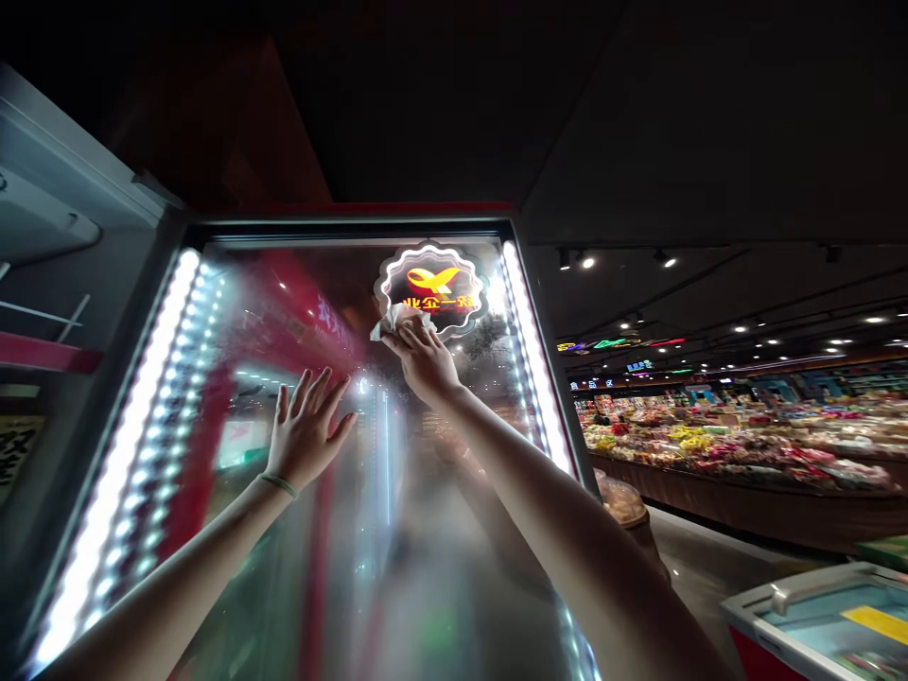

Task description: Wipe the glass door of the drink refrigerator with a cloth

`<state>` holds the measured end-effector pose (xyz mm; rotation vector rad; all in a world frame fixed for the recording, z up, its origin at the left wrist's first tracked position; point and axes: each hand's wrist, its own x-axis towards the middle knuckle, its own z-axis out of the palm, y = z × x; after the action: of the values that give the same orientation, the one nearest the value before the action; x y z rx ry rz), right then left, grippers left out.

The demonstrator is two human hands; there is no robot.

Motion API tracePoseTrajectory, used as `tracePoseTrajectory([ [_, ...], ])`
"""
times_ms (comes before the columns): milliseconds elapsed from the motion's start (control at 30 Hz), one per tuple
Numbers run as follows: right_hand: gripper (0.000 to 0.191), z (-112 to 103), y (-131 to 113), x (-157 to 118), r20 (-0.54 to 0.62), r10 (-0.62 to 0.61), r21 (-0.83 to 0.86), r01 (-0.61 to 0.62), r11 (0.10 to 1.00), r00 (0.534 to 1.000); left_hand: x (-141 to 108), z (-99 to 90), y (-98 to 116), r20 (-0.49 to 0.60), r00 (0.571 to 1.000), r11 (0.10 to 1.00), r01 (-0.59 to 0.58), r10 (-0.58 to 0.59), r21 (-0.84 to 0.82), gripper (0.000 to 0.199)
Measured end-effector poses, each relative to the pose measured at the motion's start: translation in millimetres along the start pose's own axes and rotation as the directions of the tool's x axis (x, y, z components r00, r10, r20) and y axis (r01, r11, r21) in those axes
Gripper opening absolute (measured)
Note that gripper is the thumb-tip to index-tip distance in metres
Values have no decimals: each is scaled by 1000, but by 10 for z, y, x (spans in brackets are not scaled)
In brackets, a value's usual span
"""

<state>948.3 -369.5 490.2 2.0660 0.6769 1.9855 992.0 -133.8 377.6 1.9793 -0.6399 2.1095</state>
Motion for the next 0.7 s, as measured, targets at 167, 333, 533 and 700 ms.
tracePoseTrajectory([
  [167, 65, -208, 723, -304, -198, 307, -1, -313, 950, 931, -14, 15, 9, -23, 1000, 1000, 0, 0, -11, 55],
  [333, 60, -138, 752, -268, -280, 477, 69, -478, 876, 833, 6, 24, 13, -14, 1000, 1000, 8, -8, -11, 56],
  [533, 65, 269, -325, 364, -41, 220, 47, -218, 975, 975, -69, -77, -167, 14, 998, 995, -52, 53, -85, 51],
  [700, 62, 605, -990, 732, -8, 123, 108, -121, 987, 992, -448, -324, -584, 71, 994, 996, -88, 88, 1, 50],
])
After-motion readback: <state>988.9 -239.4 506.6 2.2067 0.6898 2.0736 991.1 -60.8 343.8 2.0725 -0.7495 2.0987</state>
